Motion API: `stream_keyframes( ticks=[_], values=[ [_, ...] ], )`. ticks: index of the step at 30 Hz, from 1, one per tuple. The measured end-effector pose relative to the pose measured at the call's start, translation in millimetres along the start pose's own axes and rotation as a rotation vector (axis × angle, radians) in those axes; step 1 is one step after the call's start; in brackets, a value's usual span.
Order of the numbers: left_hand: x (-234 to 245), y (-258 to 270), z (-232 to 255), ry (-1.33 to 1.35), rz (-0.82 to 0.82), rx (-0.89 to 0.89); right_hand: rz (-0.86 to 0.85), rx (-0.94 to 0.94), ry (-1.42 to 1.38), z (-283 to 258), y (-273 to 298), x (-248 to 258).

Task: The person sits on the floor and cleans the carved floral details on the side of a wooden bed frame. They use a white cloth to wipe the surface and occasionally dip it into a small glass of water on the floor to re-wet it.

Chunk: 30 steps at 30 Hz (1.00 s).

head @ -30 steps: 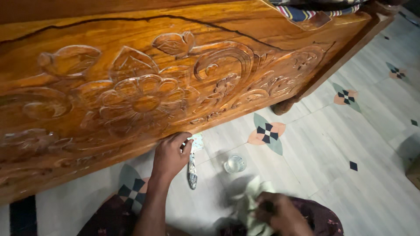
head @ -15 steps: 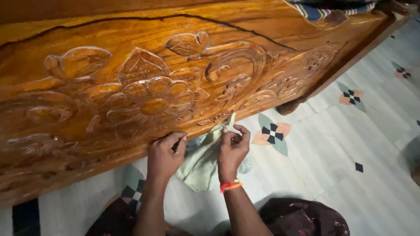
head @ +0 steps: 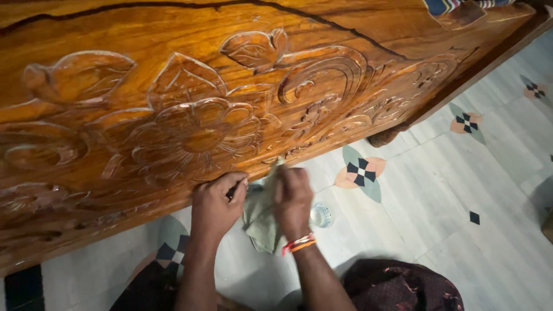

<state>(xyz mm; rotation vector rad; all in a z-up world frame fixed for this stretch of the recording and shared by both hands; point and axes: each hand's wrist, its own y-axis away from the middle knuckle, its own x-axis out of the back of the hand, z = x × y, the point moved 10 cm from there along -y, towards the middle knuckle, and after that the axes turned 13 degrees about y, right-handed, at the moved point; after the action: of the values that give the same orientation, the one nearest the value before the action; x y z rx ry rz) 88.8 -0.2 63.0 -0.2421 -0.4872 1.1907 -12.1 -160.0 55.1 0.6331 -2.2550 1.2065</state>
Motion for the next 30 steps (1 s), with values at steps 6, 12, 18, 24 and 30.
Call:
stream_keyframes(
  ticks=[6,12,18,24,30],
  values=[
    [0,2,-1,-0.065,0.029,-0.016,0.062,-0.091,0.029,16,-9,7],
    [-5,1,2,-0.011,0.026,-0.024,-0.135,-0.053,-0.237,-5,11,-15],
    [-3,1,-2,-0.008,0.013,0.056,0.254,-0.779,-0.899,76,17,-21],
    [-3,-2,-1,-0.018,0.035,0.04,0.362,-0.758,-0.648,75,-9,-4],
    [-3,-2,0,-0.036,0.039,-0.004,0.288,-0.21,-0.172,17,-18,17]
  ],
)
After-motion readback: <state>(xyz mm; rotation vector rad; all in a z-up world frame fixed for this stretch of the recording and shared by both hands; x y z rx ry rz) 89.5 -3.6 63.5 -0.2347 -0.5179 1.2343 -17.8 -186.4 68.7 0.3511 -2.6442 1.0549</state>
